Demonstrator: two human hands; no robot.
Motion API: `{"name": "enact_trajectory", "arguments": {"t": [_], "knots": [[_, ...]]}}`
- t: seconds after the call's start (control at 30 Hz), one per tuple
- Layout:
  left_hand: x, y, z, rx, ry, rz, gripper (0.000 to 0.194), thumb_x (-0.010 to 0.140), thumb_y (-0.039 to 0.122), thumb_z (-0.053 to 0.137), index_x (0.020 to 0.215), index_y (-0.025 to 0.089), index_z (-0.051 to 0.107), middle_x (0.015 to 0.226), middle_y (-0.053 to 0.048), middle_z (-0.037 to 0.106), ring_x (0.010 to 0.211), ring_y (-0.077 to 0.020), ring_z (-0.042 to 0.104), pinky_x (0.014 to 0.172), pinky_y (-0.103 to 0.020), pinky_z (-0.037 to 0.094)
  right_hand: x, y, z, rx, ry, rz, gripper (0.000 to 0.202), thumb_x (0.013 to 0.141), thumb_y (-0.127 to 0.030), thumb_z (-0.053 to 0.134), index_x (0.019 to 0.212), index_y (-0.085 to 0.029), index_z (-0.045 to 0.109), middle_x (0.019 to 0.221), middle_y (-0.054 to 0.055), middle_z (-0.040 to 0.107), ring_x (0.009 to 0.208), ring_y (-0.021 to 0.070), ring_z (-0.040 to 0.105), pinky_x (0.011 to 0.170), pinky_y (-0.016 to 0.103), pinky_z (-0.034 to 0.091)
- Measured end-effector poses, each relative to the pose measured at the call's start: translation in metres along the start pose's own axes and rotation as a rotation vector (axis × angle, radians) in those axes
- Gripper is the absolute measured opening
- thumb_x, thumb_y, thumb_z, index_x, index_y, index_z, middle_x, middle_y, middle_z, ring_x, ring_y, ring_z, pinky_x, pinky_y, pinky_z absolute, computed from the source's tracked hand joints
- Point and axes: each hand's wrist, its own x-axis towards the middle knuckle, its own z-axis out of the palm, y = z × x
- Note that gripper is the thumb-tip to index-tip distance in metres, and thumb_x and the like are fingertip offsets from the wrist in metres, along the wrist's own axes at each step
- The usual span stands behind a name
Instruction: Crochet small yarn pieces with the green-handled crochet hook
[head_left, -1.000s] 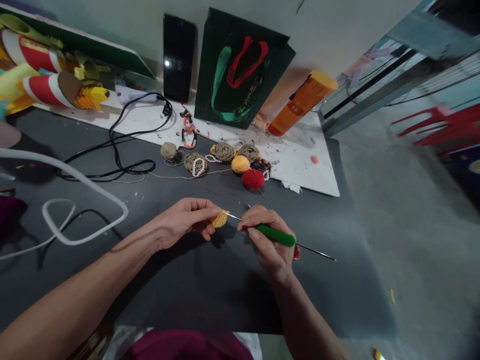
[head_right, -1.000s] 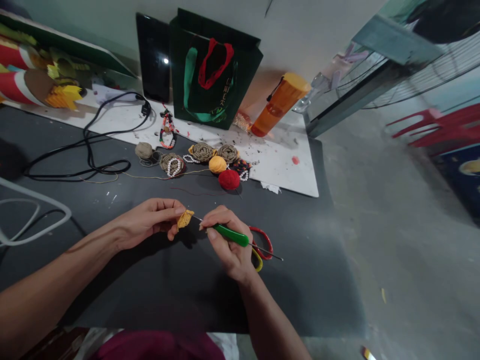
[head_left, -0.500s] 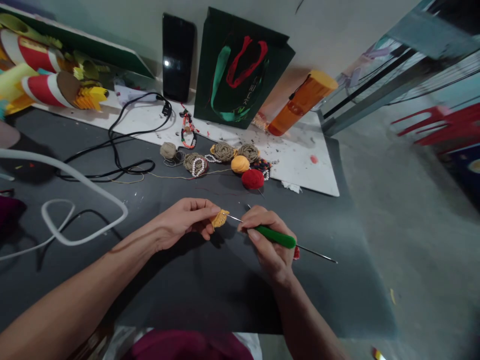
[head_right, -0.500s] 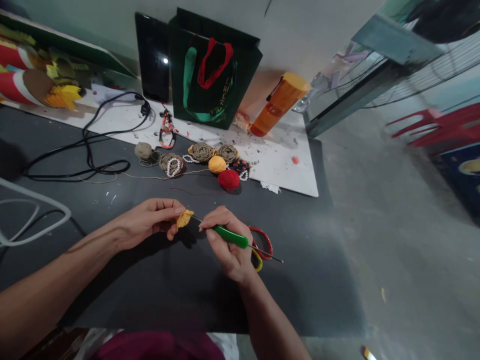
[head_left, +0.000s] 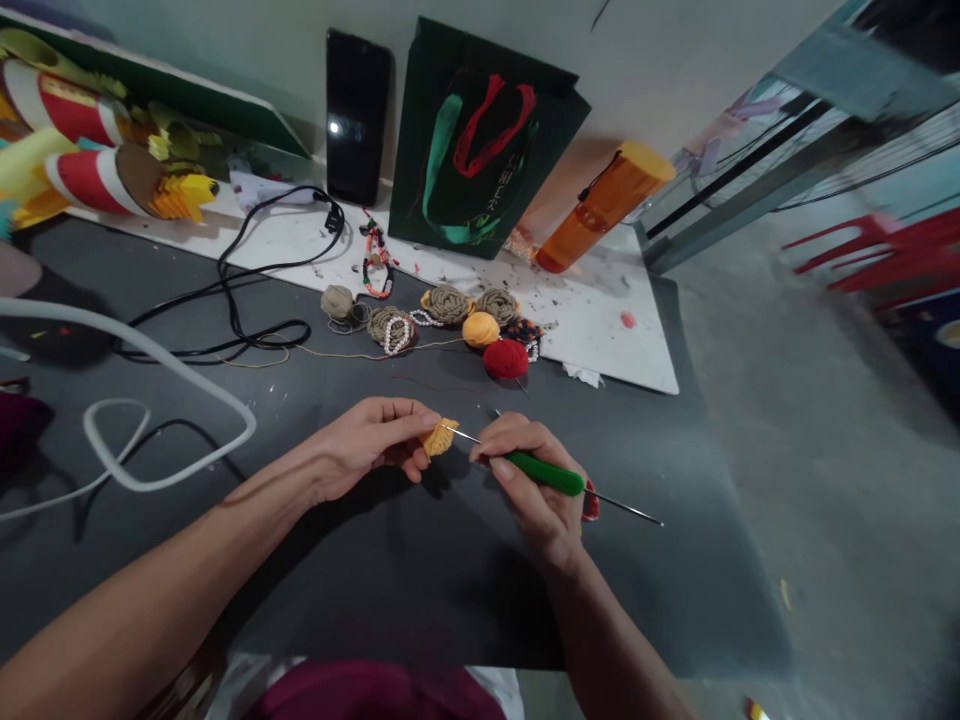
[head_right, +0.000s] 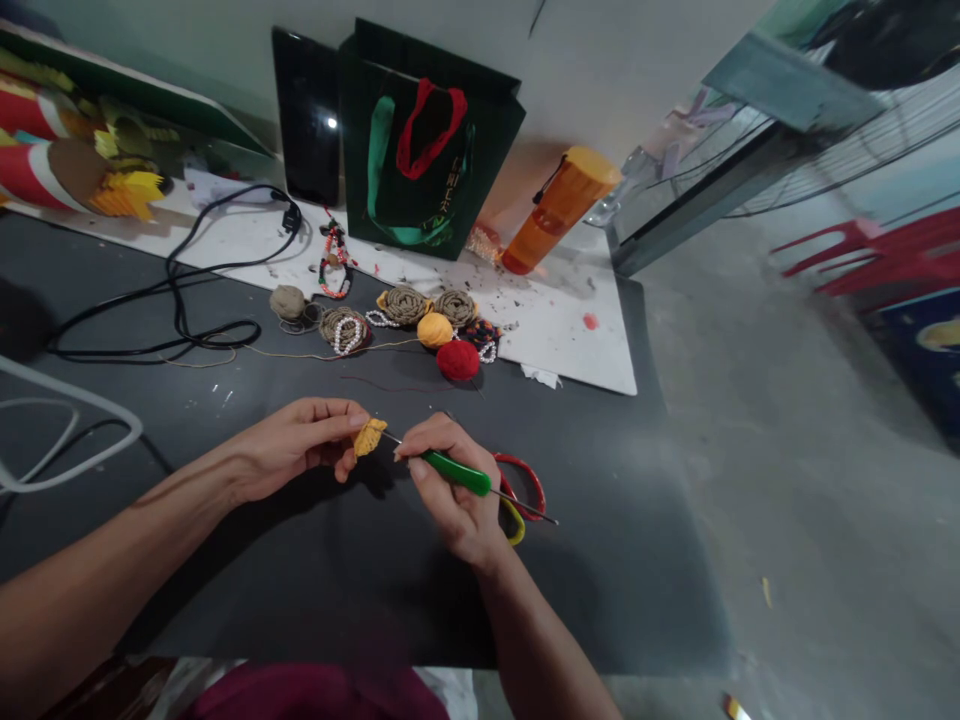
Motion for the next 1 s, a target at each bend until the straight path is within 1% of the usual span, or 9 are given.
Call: {"name": "enact_trajectory", "arguments": {"t": [0.3,0.47,0.57,0.63,0.7,0.77,0.83,0.9,1.0], "knots": [[-0.0005,-0.0011,0.0011,-0.044,-0.035,0.014,0.039,0.067,0.047,0.082,0.069,0.013,0.063,0.055,0.001,0.061,0.051,-0.0087,0.053,0.053,-0.022,0.046,-0.0009,0.0035,0.0016,0.065,0.003,0.025,0.012,0.09,-0.018,0.058,0.093,-0.025,0.068,0.082,0.002,0.069,0.076,0.0179,0.062,0.07,0.033,0.049],[-0.0014,-0.0012,0.002,-0.022,-0.03,0.015,0.037,0.069,0.045,0.081,0.068,0.013,0.063,0.056,0.0,0.061,0.052,-0.0084,0.054,0.054,-0.022,0.046,-0.0009,0.0044,0.003,0.073,-0.011,0.006,0.012,0.091,-0.018,0.058,0.095,-0.025,0.067,0.083,0.002,0.07,0.075,0.0173,0.062,0.069,0.033,0.05],[-0.0014,-0.0008,0.003,-0.022,-0.015,0.029,0.034,0.07,0.041,0.08,0.076,0.013,0.064,0.06,0.001,0.062,0.052,-0.0079,0.054,0.053,-0.022,0.046,-0.0004,0.0036,0.0037,0.051,-0.003,0.012,0.012,0.091,-0.019,0.058,0.095,-0.025,0.067,0.083,0.002,0.07,0.074,0.0174,0.062,0.068,0.034,0.051],[-0.0011,-0.0004,0.0035,-0.04,0.015,0.065,0.033,0.069,0.037,0.081,0.085,0.014,0.062,0.063,0.002,0.062,0.051,-0.0076,0.053,0.051,-0.022,0.045,-0.0006,0.0036,0.0038,0.043,0.012,0.017,0.012,0.091,-0.019,0.058,0.095,-0.025,0.067,0.084,0.003,0.07,0.074,0.0173,0.062,0.069,0.034,0.051],[-0.001,0.0,0.0035,-0.064,0.042,0.11,0.033,0.069,0.033,0.081,0.088,0.017,0.06,0.065,0.004,0.062,0.051,-0.0079,0.054,0.05,-0.022,0.045,-0.0012,0.0045,0.0034,0.04,0.026,0.013,0.012,0.092,-0.018,0.058,0.095,-0.025,0.067,0.084,0.003,0.071,0.075,0.0171,0.062,0.071,0.035,0.05],[-0.0011,0.0005,0.003,-0.08,0.044,0.139,0.029,0.07,0.031,0.08,0.085,0.017,0.059,0.064,0.004,0.062,0.051,-0.0084,0.055,0.051,-0.023,0.047,-0.0018,0.0058,0.003,0.03,0.035,0.008,0.012,0.092,-0.018,0.057,0.096,-0.025,0.067,0.084,0.003,0.071,0.076,0.0174,0.061,0.072,0.036,0.049],[-0.0015,0.0008,0.0026,-0.085,0.025,0.139,0.026,0.071,0.032,0.078,0.082,0.016,0.061,0.064,0.003,0.061,0.052,-0.0091,0.055,0.053,-0.025,0.048,-0.002,0.0068,0.0028,0.015,0.042,-0.004,0.013,0.093,-0.019,0.057,0.096,-0.025,0.067,0.083,0.003,0.07,0.076,0.0178,0.061,0.072,0.036,0.049],[-0.0021,0.001,0.0025,-0.076,0.011,0.13,0.027,0.07,0.035,0.078,0.081,0.015,0.063,0.066,0.002,0.061,0.054,-0.0096,0.056,0.056,-0.026,0.049,-0.0018,0.0069,0.003,0.013,0.043,-0.016,0.013,0.093,-0.018,0.056,0.097,-0.025,0.067,0.084,0.003,0.071,0.077,0.0178,0.062,0.072,0.036,0.05],[-0.0025,0.0008,0.0032,-0.045,0.02,0.127,0.031,0.069,0.037,0.081,0.079,0.014,0.064,0.069,0.001,0.062,0.057,-0.0093,0.056,0.058,-0.026,0.049,-0.0012,0.0058,0.0036,0.027,0.036,-0.014,0.015,0.093,-0.016,0.056,0.098,-0.025,0.067,0.085,0.003,0.071,0.078,0.0172,0.062,0.072,0.034,0.05]]}}
